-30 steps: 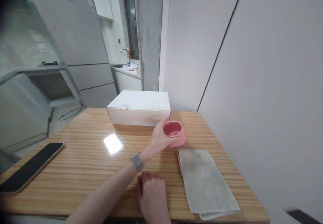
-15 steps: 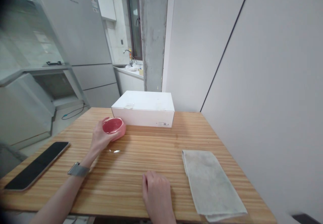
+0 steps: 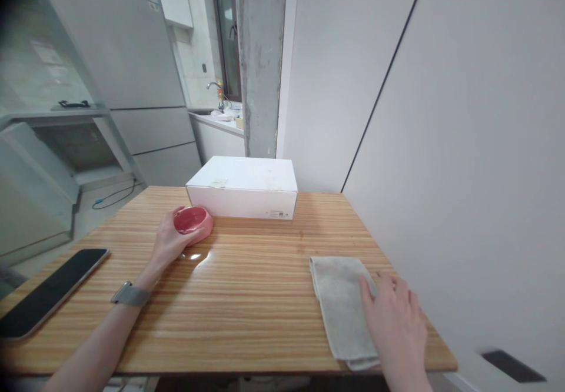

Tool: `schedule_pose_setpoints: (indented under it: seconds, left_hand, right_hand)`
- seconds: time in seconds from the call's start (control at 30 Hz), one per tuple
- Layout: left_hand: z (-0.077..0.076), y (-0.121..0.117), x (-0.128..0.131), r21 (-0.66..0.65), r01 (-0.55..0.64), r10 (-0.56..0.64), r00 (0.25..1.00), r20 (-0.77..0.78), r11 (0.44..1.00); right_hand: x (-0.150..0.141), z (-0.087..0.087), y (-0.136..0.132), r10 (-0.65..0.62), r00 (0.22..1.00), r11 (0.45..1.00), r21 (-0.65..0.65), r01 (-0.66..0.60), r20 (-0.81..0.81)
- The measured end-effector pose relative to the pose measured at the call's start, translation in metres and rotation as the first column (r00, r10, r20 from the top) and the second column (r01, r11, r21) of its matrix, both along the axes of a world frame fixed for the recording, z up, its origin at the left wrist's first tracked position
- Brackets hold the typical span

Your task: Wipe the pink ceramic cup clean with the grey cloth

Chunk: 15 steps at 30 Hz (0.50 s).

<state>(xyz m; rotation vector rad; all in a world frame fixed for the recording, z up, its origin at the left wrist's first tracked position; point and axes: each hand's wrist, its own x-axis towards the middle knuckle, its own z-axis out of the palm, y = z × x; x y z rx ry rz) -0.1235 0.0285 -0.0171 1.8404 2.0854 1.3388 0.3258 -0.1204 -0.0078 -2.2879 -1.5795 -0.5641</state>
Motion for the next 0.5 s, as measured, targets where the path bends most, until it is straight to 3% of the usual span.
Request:
schedule_pose_setpoints:
  seconds: [0.1, 0.2, 0.27, 0.33, 0.43, 0.5]
  left_hand:
    - [0.003, -0.007, 0.007, 0.069, -0.022, 0.027, 0.997, -0.073, 0.997]
    - [0.016, -0.025, 0.028, 0.18, -0.037, 0.05, 0.996, -0.067, 0.983]
    - [0.027, -0.041, 0.05, 0.218, 0.057, -0.052, 0.998, -0.028, 0.974]
    - [0.033, -0.059, 0.077, 0.228, 0.192, -0.205, 0.978, 0.033, 0.954]
    - [0.031, -0.085, 0.118, 0.106, 0.433, -0.445, 0.846, 0.294, 0.895]
    - [0.025, -0.099, 0.141, 0.025, 0.589, -0.502, 0.664, 0.554, 0.808]
  right_hand:
    - [0.033, -0.01, 0.01, -0.029, 0.976, 0.988, -0.154, -0.005, -0.216]
    - [0.042, -0.01, 0.021, -0.015, 0.876, 0.972, -0.213, -0.1, -0.482]
    - [0.035, -0.002, 0.024, 0.068, 0.791, 0.966, -0.158, -0.204, -0.607]
    - [0.021, 0.012, 0.02, 0.224, 0.685, 0.951, 0.001, -0.31, -0.693]
    - [-0.011, 0.034, 0.007, 0.345, 0.446, 0.902, 0.16, -0.401, -0.826]
    - [-0.034, 0.046, -0.004, 0.353, 0.296, 0.887, 0.217, -0.409, -0.887]
